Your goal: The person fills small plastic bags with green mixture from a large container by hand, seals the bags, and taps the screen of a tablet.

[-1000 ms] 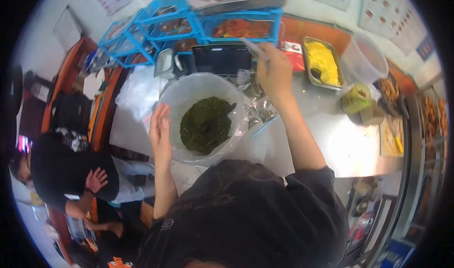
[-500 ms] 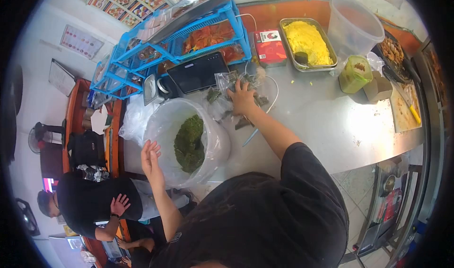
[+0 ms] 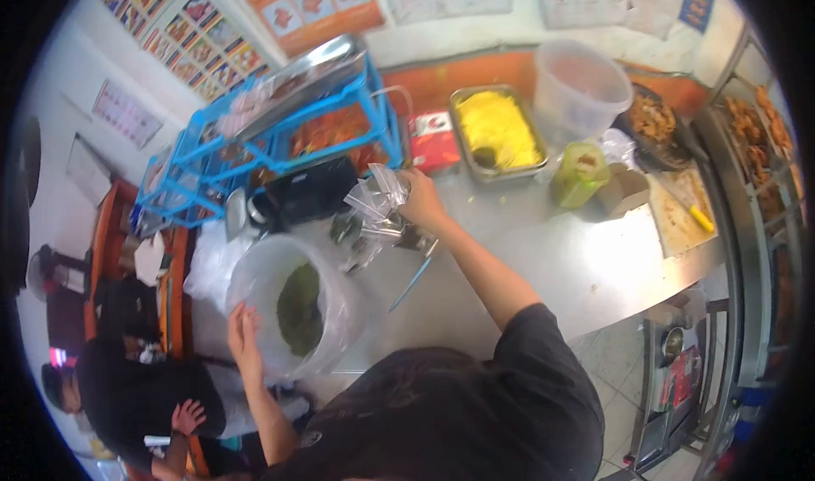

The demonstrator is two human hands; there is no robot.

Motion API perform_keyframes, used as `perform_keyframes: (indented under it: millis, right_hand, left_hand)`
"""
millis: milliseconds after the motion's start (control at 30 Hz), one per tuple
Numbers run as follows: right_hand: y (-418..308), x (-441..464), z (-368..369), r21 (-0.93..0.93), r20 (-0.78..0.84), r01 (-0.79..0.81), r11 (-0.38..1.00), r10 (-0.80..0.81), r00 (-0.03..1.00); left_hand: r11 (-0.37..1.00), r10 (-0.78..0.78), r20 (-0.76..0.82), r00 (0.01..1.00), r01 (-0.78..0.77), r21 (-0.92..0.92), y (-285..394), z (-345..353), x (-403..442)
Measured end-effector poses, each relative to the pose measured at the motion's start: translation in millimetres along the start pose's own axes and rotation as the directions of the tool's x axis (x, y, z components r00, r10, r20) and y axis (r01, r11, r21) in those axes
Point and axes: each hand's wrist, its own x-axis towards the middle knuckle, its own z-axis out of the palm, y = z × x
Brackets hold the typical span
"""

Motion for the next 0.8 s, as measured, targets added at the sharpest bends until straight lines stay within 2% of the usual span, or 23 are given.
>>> perform_keyframes:
  millis: [67, 100, 133, 167, 233, 267, 300, 333, 400, 467, 500, 533, 600, 667, 700, 733, 800]
  right_hand:
    - [-18, 18, -50, 0.170, -0.089, -0.002, 0.985, 0.018, 0.996]
    - [-22, 27, -81, 0.012, -0.207, -0.031, 0.999, 0.033, 0.978]
    - [8, 48, -105, -0.135, -0.320, 0.011, 0.991, -0.054, 0.946]
    - [-32, 60, -151, -0.039, -0.394, 0.039, 0.998, -0.051, 0.918]
    - [-26, 86, -221, -0.238, -0.603, -0.030, 0.971, -0.123, 0.788]
    - [-5, 106, -262, -0.384, -0.604, -0.019, 0.923, -0.236, 0.761]
    - [-18, 120, -286, -0.412, -0.709, -0.120, 0.903, -0.235, 0.665]
    - [-12, 137, -313, -0.342, -0.744, -0.154, 0.927, -0.167, 0.647]
    - [27, 163, -356, -0.618, -0.696, -0.222, 0.754, -0.394, 0.600]
    - [89, 182, -382, -0.658, -0.646, -0.424, 0.623, -0.177, 0.743]
    - [106, 187, -384, -0.681, -0.623, -0.504, 0.531, -0.057, 0.780]
    - [108, 177, -376, -0.785, -0.473, -0.515, 0.343, 0.205, 0.857]
    - [158, 178, -379, -0.831, -0.334, -0.384, 0.403, 0.191, 0.923]
    - [211, 198, -370, -0.730, -0.480, -0.468, 0.498, 0.114, 0.870]
    - [197, 194, -345, -0.712, -0.456, -0.308, 0.631, -0.083, 0.886]
    - [152, 179, -296, -0.664, -0.476, -0.222, 0.714, -0.176, 0.862]
    - [58, 132, -188, -0.304, -0.276, -0.153, 0.940, 0.067, 0.959]
  left_hand:
    - [1.000, 0.001, -0.017, 1.000, -0.001, -0.022, -6, -1, 1]
    - [1.000, -0.001, -0.018, 1.000, 0.001, -0.027, -5, -1, 0]
    - [1.000, -0.008, -0.025, 1.000, 0.008, -0.025, -1, -1, 0]
    - [1.000, -0.008, -0.030, 1.000, 0.007, -0.027, 3, 1, -1]
    - [1.000, -0.014, -0.046, 0.999, 0.013, -0.019, 9, 4, -2]
    - [1.000, -0.013, -0.041, 0.999, 0.013, -0.005, 10, 4, -2]
    - [1.000, -0.012, -0.037, 0.999, 0.012, 0.009, 11, 4, -2]
    - [1.000, -0.012, -0.033, 0.999, 0.013, 0.022, 10, 4, -1]
    - [0.999, -0.014, -0.029, 0.999, 0.015, 0.038, 9, 5, 2]
    - [0.998, -0.027, -0.022, 0.999, 0.028, 0.052, 11, 6, -3]
    - [0.998, -0.026, -0.024, 0.999, 0.028, 0.056, 14, 8, -3]
    - [0.998, -0.024, -0.027, 0.999, 0.025, 0.064, 17, 9, 0]
    - [0.998, 0.001, -0.039, 0.999, 0.001, 0.056, 7, 10, 5]
    - [0.997, -0.017, -0.059, 0.998, 0.022, 0.075, 6, 6, 0]
    - [0.996, -0.034, -0.067, 0.997, 0.040, 0.086, 13, 8, -1]
    - [0.994, -0.059, -0.063, 0.996, 0.064, 0.085, 15, 8, -2]
    - [0.992, -0.064, -0.054, 0.997, 0.069, 0.103, 15, 6, -2]
